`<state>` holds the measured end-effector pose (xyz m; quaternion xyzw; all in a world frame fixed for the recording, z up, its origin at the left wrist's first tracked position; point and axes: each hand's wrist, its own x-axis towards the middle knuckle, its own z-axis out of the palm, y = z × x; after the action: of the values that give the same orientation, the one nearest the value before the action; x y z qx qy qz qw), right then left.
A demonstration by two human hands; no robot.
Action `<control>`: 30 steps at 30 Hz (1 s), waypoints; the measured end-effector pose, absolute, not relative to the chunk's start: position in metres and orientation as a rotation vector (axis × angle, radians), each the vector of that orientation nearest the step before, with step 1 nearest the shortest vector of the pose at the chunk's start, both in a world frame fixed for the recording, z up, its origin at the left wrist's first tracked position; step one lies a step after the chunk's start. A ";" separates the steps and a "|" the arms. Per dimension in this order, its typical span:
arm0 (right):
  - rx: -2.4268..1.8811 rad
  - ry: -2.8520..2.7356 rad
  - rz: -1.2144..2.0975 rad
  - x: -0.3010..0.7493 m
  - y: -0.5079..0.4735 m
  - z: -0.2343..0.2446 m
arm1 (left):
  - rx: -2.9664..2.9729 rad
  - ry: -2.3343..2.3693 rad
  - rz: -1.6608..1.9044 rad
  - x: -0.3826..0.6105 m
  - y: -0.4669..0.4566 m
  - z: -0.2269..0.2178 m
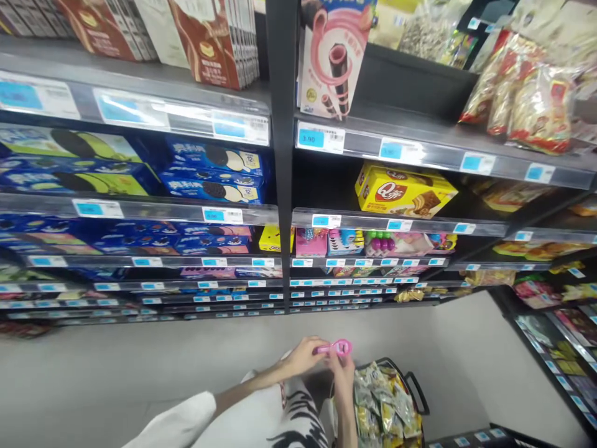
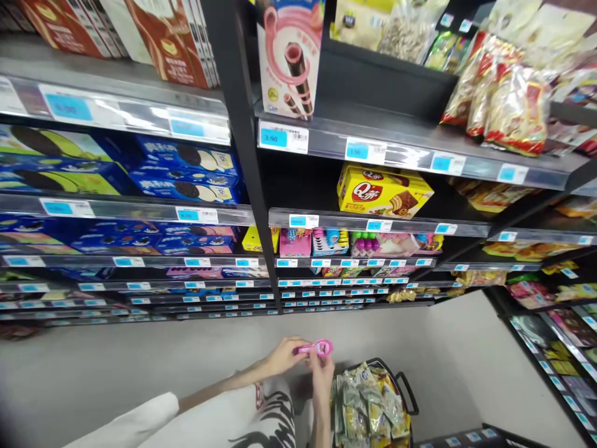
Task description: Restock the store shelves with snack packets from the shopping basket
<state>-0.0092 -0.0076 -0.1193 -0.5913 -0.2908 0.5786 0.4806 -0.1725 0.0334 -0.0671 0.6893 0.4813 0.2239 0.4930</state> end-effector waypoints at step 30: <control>-1.344 -0.383 1.124 -0.067 0.038 -0.057 | 1.090 0.795 0.496 -0.228 0.063 -0.075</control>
<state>-0.0674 0.0382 -0.0569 -0.5855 -0.1670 0.4895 0.6243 -0.2283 0.0631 -0.0752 0.4993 0.3643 0.2274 0.7525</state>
